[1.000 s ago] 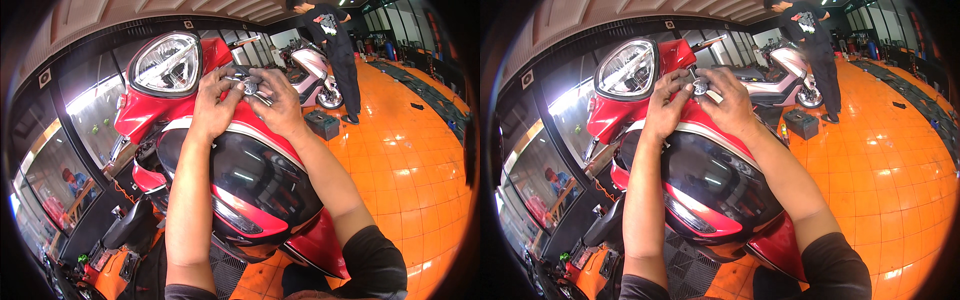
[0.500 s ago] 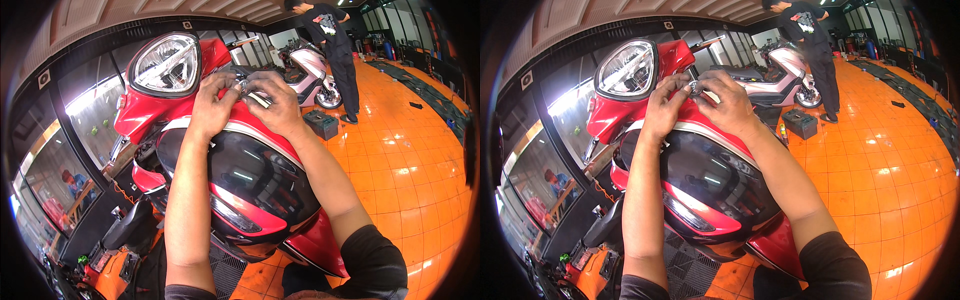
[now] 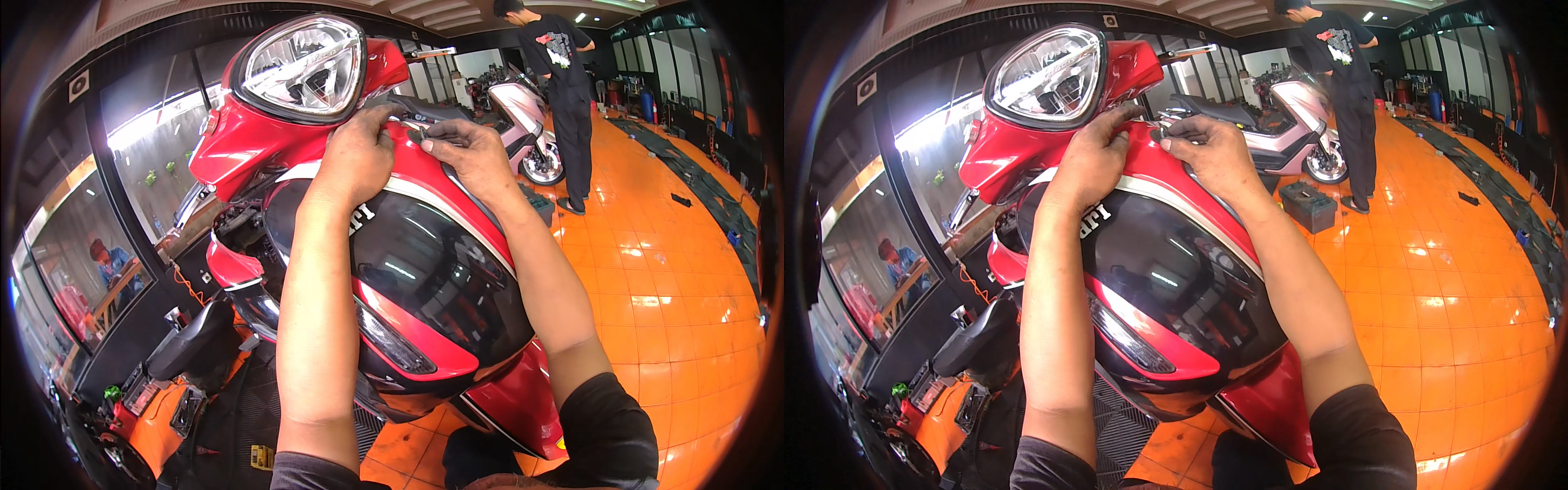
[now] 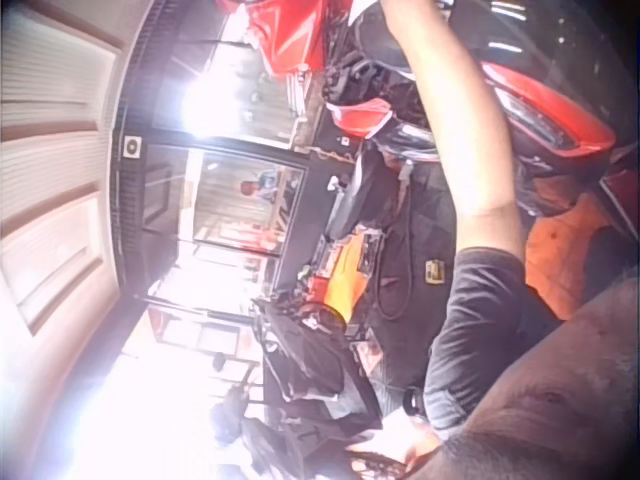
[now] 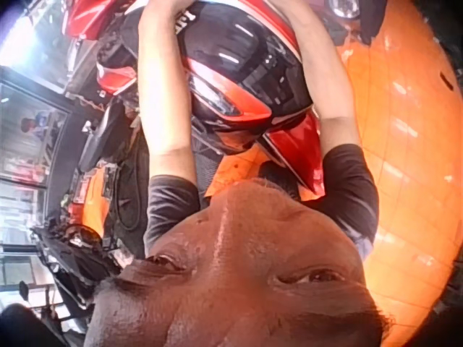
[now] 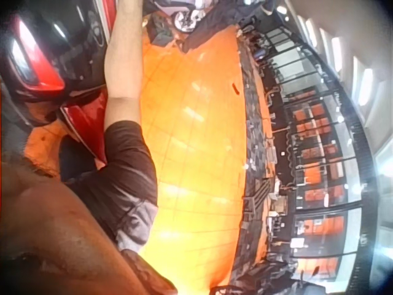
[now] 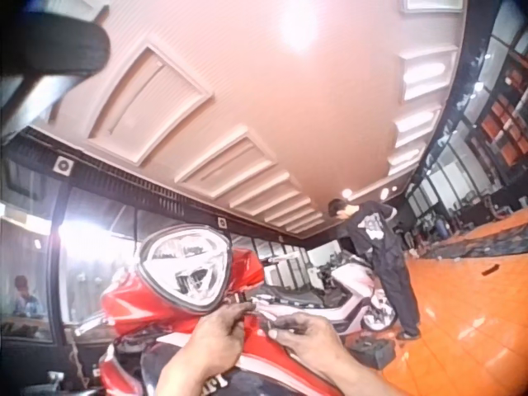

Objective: The person attaches rubber trim and small plastic clips to the front fairing of a red scooter by hand.

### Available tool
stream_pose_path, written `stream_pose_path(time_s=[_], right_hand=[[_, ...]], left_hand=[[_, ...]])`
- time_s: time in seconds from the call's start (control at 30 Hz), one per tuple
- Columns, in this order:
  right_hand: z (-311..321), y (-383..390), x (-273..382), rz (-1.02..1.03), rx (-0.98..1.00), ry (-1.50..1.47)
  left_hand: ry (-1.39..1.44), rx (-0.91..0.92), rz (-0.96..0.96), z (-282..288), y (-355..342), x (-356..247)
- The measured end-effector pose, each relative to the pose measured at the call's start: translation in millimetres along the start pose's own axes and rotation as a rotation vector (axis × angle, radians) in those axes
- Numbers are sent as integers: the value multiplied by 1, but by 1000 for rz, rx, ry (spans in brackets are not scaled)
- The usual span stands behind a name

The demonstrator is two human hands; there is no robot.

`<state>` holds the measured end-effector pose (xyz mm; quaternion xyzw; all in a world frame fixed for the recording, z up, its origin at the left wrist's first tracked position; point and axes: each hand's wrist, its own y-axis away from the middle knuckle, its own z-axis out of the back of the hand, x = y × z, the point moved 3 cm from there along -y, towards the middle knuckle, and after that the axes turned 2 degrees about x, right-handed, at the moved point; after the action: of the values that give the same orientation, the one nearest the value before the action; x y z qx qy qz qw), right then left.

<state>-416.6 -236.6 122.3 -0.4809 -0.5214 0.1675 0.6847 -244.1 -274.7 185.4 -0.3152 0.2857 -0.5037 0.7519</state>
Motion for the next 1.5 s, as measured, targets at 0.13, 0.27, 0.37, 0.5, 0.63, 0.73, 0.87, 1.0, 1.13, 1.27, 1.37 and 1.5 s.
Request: stream_pose_path(time_s=[0.13,0.27,0.37,0.5,0.63,0.73,0.87,1.0,1.13,1.27,1.37,1.5], right_hand=[[-2,-5,-5,26,2,73],[-9,-3,5,-36,5,101],[-9,-5,-1,1,-2,109],[-7,-7,-5,63,13,173],[-8,-4,-4,-25,4,96],[-11,-5,-2,15,-1,133],[-9,-4,-2,-7,4,177],[-9,-3,3,34,3,258],[-12,-2,13,80,22,396],[-12,-3,13,100,17,407],[-12,-6,10,159,17,432],[-15,-5,11,215,18,489]], left_hand=[[-55,18,98,3,2,3],[-114,20,61,7,4,6],[-121,20,73,6,4,7],[-146,30,91,3,4,5],[-156,11,96,1,5,6],[-220,-3,88,-1,5,8],[-222,25,102,-3,5,6],[-255,21,88,-2,5,5],[-280,55,99,-1,6,5],[-293,57,102,-1,5,3],[-290,59,102,2,7,2],[-236,139,143,3,4,5]])
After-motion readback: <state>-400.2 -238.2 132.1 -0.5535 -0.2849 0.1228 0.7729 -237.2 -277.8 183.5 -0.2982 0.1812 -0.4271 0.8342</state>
